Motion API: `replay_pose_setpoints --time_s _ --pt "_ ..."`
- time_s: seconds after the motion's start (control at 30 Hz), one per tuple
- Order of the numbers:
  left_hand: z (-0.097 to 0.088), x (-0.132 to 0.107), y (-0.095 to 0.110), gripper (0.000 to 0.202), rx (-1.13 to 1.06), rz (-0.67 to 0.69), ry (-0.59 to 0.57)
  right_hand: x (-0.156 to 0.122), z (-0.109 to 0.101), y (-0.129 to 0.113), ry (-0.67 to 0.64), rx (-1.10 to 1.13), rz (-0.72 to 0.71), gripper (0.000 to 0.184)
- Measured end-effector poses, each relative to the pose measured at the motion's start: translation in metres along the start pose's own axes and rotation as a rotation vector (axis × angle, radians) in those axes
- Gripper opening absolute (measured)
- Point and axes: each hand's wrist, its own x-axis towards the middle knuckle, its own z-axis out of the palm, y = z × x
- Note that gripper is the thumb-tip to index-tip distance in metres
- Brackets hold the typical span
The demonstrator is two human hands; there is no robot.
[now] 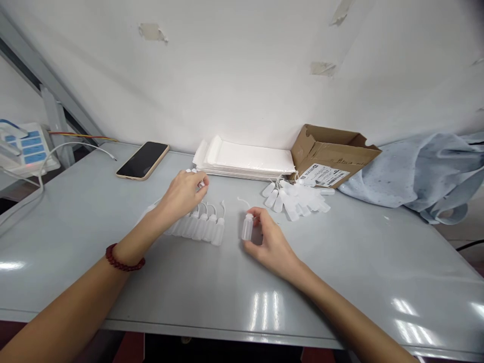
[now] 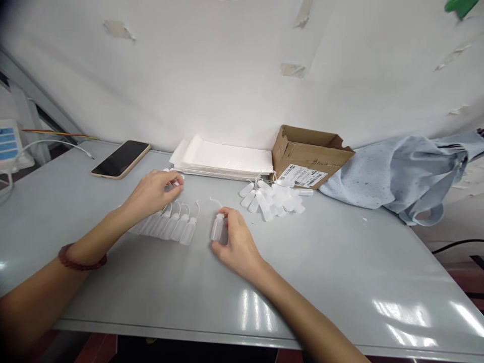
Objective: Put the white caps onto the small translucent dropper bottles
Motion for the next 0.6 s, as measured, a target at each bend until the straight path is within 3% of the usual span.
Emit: replay_pose_setpoints --time_s 0.1,0.17,0.27,0.4,0.6 --pt "-0.009 -0.007 0.016 0.014 -0.17 -0.012 -0.03 0.001 -0.004 0.004 -0.033 0.211 0.003 0.055" --pt "-0.014 -0.014 0.031 0.013 -0.505 -0.036 -0.059 0.001 -0.004 0.005 -0.039 0.319 -0.014 0.059" --pt "-0.018 -0.025 0.052 0.02 -0.888 -0.084 -0.153 -0.001 -0.003 0.006 -0.007 0.348 -0.03 0.057" --pt "-0.019 -0.033 0.068 0.019 -1.13 -0.157 -0.265 -0.004 -0.006 0.003 0.034 0.331 0.002 0.049" --pt "-0.02 -0.037 0.068 0.012 -1.32 -0.156 -0.148 -0.007 -0.01 -0.002 0.046 0.361 0.029 0.039"
